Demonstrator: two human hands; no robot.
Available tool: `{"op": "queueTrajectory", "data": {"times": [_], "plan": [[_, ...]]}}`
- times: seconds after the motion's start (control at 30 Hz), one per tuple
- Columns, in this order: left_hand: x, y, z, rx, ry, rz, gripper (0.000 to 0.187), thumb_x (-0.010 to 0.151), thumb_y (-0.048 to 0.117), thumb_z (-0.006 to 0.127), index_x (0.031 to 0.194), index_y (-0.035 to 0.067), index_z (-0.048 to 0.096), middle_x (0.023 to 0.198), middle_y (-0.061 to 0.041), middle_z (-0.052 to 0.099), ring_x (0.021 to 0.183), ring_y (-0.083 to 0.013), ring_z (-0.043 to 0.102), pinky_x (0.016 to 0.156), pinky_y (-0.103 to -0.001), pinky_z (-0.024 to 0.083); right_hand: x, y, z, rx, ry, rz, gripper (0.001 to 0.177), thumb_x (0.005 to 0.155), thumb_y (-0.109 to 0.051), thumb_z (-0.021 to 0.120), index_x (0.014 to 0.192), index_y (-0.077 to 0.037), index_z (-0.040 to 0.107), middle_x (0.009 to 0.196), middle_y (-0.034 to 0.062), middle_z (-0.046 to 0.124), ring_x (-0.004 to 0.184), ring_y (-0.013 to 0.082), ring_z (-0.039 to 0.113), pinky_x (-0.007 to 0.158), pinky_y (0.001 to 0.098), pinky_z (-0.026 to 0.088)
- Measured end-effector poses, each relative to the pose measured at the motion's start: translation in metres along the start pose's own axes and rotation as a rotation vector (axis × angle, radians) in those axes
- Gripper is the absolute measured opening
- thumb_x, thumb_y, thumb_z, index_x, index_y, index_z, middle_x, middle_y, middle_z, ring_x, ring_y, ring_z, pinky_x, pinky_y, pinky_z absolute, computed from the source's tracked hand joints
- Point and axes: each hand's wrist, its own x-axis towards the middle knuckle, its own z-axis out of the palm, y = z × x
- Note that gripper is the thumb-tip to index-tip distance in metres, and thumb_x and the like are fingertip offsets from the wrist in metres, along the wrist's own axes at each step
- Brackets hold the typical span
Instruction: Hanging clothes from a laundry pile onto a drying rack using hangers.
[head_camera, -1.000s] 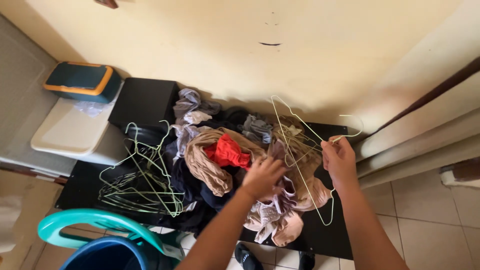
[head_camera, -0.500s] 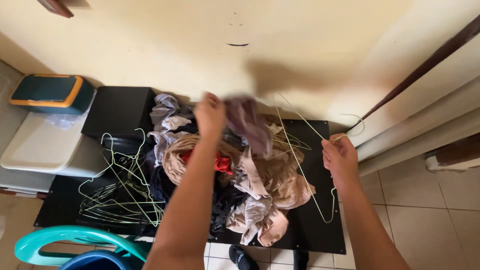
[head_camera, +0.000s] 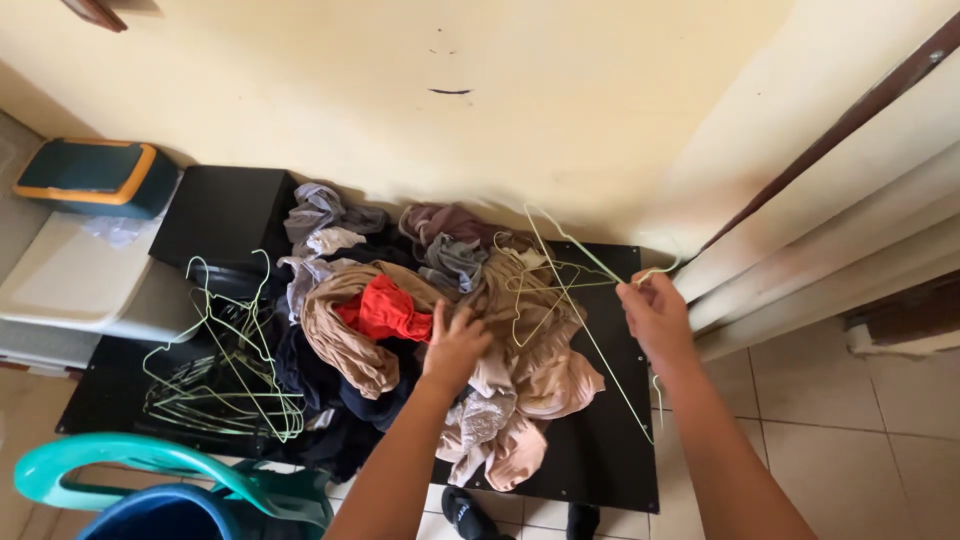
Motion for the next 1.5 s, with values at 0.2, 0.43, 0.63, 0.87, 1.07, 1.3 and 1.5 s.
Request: {"op": "queueTrajectory", "data": {"times": [0.2,0.43,0.63,0.87,1.07,1.3,1.5], "plan": [[0.023,-0.026,-0.052,-0.668,0.417,-0.489,0.035,0.092,0.010,0.057,0.126,0.013,0.060,0.123,-0.017,0.068,0.116,-0.0391,0.064,0.102,-0.049,0.051,0.010,0.039,-0.011,-0.112,-0.130,-0.107,0.016,0.096,-0.010,0.070,0.094,-0.009,0.054,0.070,-0.0052,0.046,0.058,0.0040,0.041,0.050,0.0226,0.031],[0.017,-0.044,-0.108,-0.897,0.652,-0.889,0.035,0.096,0.000,0.048,0.130,0.007,0.051,0.113,-0.023,0.068,0.106,-0.0450,0.066,0.088,-0.047,0.053,0.025,0.061,-0.008,-0.291,-0.249,-0.293,0.021,0.094,-0.009,0.073,0.094,-0.009,0.052,0.073,-0.0055,0.044,0.065,0.0029,0.040,0.057,0.0208,0.034],[-0.008,-0.052,-0.194,-1.293,1.288,-0.922,0.022,0.109,0.006,0.046,0.130,0.011,0.040,0.108,-0.007,0.058,0.090,-0.0161,0.053,0.072,-0.032,0.045,0.022,0.039,0.008,-0.186,-0.350,-0.182,0.017,0.100,-0.012,0.065,0.096,-0.010,0.049,0.069,-0.0044,0.044,0.057,0.0053,0.040,0.050,0.0234,0.031],[-0.074,-0.072,-0.144,-1.238,1.509,-0.917,0.019,0.110,0.012,0.044,0.129,0.010,0.047,0.114,-0.006,0.061,0.101,-0.0155,0.059,0.087,-0.029,0.051,0.018,0.048,0.019,-0.123,-0.442,-0.166,0.018,0.102,-0.013,0.063,0.097,-0.010,0.046,0.067,-0.0029,0.045,0.057,0.0062,0.041,0.050,0.0244,0.034],[-0.147,-0.067,-0.031,-0.505,0.915,-1.468,0.034,0.089,0.000,0.051,0.116,0.004,0.072,0.106,-0.022,0.067,0.091,-0.0274,0.064,0.084,-0.036,0.052,0.013,0.059,0.015,-0.417,-0.217,-0.275,0.020,0.100,-0.015,0.066,0.098,-0.006,0.048,0.074,0.0057,0.055,0.066,0.0162,0.053,0.061,0.0325,0.044],[-0.126,-0.010,-0.033,-0.899,0.643,-1.603,0.033,0.095,0.022,0.056,0.118,0.013,0.077,0.101,-0.022,0.076,0.094,-0.0324,0.072,0.087,-0.036,0.055,0.015,0.069,-0.007,-0.672,-0.052,-0.178,0.022,0.100,-0.019,0.066,0.099,-0.005,0.049,0.079,0.0148,0.064,0.072,0.0319,0.064,0.069,0.0429,0.050],[-0.057,0.070,-0.147,-0.459,0.077,-1.400,0.069,0.078,0.049,0.085,0.135,0.027,0.054,0.147,-0.014,0.038,0.139,-0.0371,0.035,0.097,-0.064,0.041,0.017,0.090,-0.022,-0.804,-0.052,-0.260,0.020,0.097,-0.016,0.065,0.100,-0.006,0.049,0.080,0.0203,0.068,0.081,0.0432,0.068,0.076,0.0512,0.050]]}}
